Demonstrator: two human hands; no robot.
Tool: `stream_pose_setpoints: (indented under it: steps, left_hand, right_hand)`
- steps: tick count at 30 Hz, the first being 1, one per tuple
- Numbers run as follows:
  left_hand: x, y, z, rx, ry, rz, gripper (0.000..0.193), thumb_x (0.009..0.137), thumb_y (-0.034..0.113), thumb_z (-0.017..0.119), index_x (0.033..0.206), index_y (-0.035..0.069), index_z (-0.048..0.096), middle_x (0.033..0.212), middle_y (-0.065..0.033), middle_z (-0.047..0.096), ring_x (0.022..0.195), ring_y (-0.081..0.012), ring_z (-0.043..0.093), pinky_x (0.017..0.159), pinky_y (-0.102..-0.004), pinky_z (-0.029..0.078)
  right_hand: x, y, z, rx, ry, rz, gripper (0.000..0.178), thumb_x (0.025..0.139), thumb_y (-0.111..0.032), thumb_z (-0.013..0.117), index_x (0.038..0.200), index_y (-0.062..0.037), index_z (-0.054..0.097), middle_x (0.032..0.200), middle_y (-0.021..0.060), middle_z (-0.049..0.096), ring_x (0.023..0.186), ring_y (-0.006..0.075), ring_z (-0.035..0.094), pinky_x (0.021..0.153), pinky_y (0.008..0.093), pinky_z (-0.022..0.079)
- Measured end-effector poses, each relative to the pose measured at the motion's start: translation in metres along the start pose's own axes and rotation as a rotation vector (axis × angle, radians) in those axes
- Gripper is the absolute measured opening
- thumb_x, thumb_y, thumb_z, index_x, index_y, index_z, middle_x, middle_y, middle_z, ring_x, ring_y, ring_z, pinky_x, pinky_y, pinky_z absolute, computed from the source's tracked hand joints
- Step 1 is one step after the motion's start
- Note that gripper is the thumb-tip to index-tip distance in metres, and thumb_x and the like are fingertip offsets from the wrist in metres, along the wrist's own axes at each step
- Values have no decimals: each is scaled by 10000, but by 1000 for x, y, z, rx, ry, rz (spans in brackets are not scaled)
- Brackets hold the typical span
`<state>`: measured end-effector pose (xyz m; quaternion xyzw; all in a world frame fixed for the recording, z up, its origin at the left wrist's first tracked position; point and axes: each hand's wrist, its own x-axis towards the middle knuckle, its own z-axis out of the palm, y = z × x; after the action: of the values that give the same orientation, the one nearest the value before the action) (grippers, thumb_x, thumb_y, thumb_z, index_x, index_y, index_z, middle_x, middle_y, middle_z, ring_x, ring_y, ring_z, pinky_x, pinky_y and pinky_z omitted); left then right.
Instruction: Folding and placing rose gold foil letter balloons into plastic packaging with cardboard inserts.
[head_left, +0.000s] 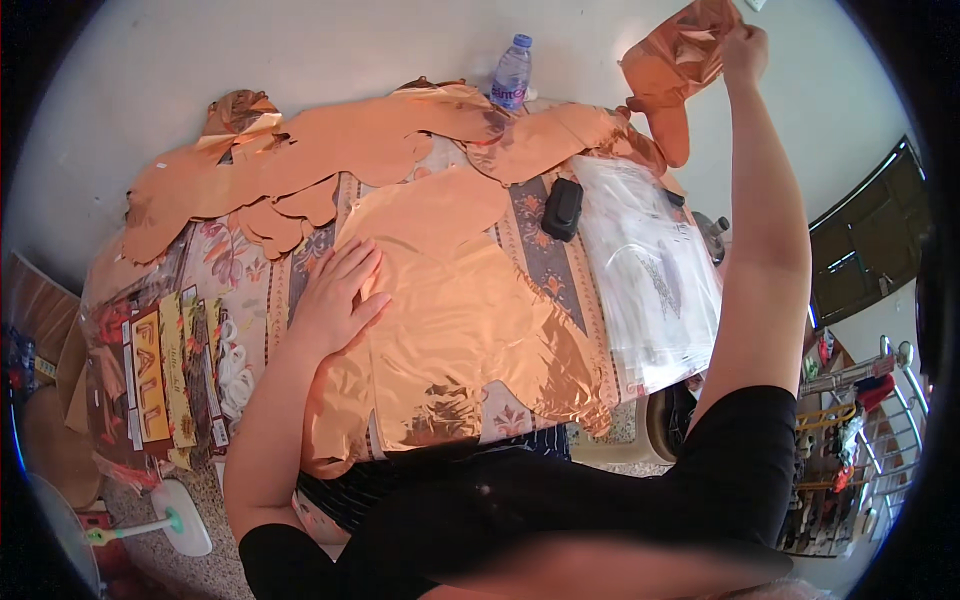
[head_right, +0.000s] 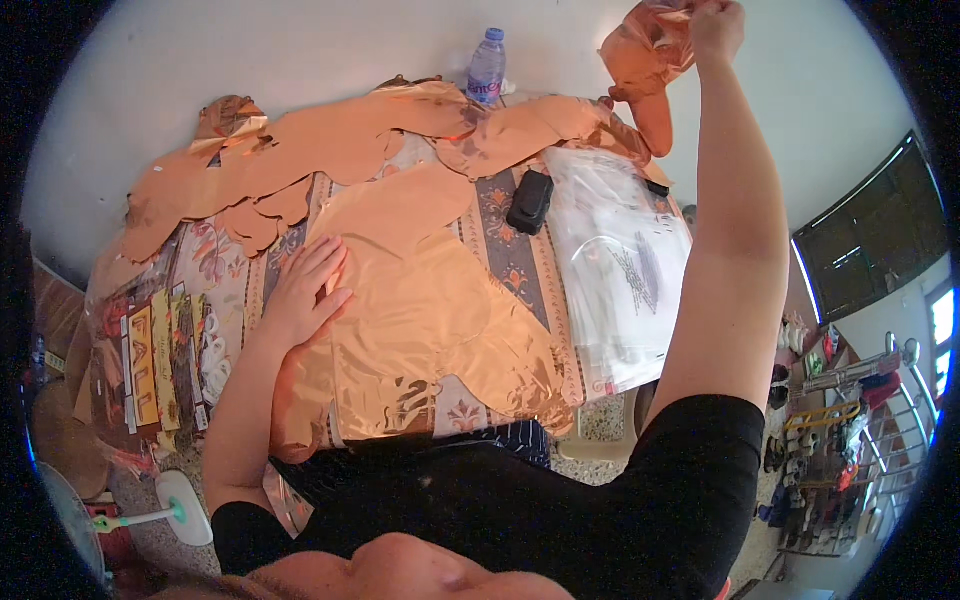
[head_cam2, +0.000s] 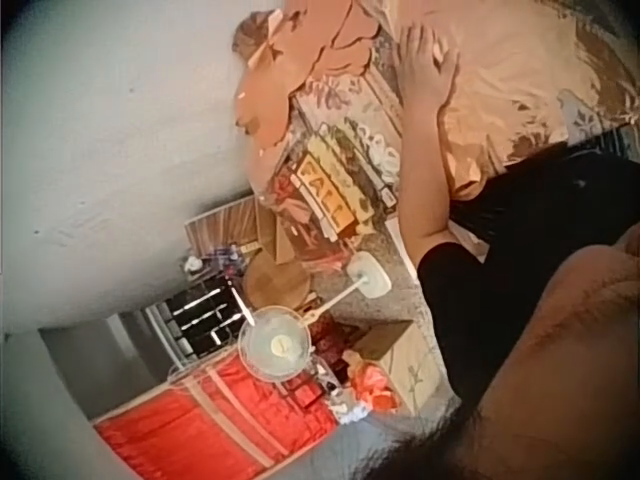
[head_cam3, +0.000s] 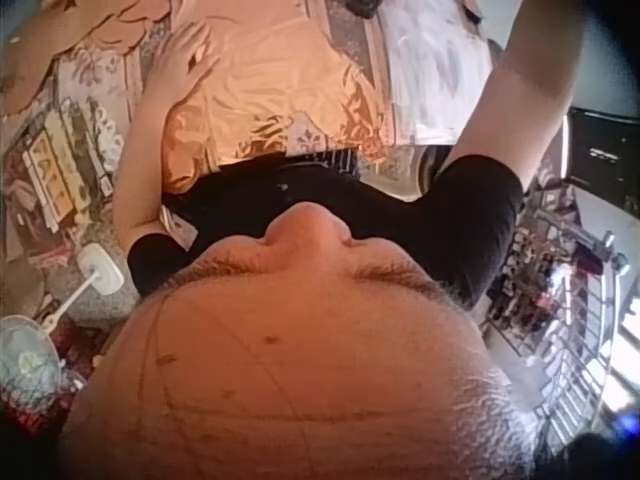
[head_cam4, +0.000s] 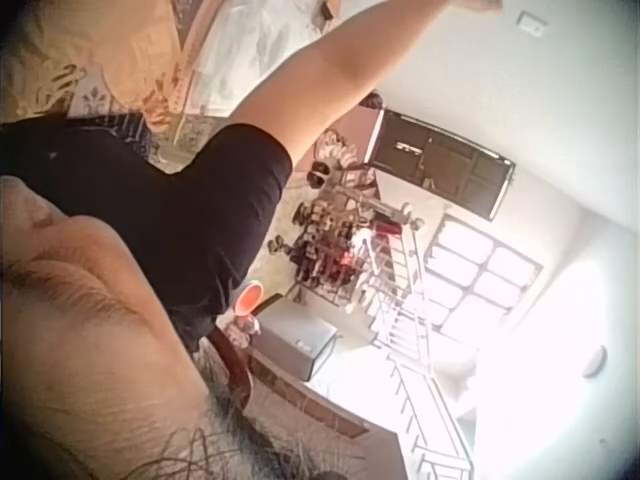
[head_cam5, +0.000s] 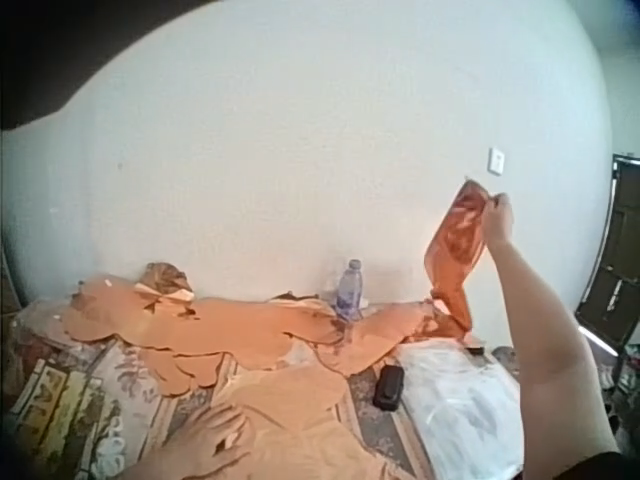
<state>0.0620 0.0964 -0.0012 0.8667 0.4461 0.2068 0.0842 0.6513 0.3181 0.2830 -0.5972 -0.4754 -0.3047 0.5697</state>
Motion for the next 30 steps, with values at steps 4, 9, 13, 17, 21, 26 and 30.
stream_pose_setpoints:
  steps: [4,9,13,17,21,26,30]
  left_hand:
    - [-8,-5,0,10,18,-19,599,892,389,579,1348,11,486,1440,-133,435,1375,-278,341,1143,-452,213]
    - [8,-2,4,-19,13,39,596,890,388,583,1341,7,492,1442,-138,432,1376,-283,340,1141,-453,218]
    - [-9,-10,4,13,22,-22,604,886,391,587,1340,5,491,1436,-142,438,1372,-289,343,1139,-453,222]
    - [-9,-7,0,28,36,-15,606,879,378,593,1350,13,484,1435,-142,439,1368,-291,350,1136,-452,227]
    - [-7,-6,3,8,39,-14,597,881,372,587,1363,36,478,1447,-121,432,1373,-274,346,1136,-454,228]
    - [-8,-7,5,3,22,-49,608,887,388,580,1375,44,465,1454,-112,424,1379,-257,339,1146,-449,219]
    - [-8,-6,4,-9,15,-56,616,889,400,576,1378,43,460,1456,-115,418,1382,-257,334,1152,-439,214]
  right_hand:
    - [-12,-29,6,81,70,-117,331,930,-260,499,1077,25,580,1099,196,636,1007,318,623,853,383,486]
    - [12,8,-11,178,-235,-194,262,904,-257,512,1009,-22,556,918,230,630,843,349,625,764,462,478]
    - [-60,-131,-23,634,-278,-103,231,968,-208,478,937,1,571,877,138,655,870,239,648,731,357,530]
    - [-133,-217,-73,906,-811,-191,232,1001,-175,425,1004,8,566,1008,112,648,935,187,641,760,311,542]
    - [-205,-244,-135,953,-1158,-305,216,1009,-92,381,1069,33,547,1197,131,615,984,154,624,789,269,507]
    - [-279,-246,-173,782,-1165,-763,124,812,-76,634,931,-42,639,1087,137,627,815,218,638,667,282,489]
    - [-314,-240,-191,455,-991,-1174,227,717,-48,654,944,-57,649,936,87,619,735,214,624,582,300,479]
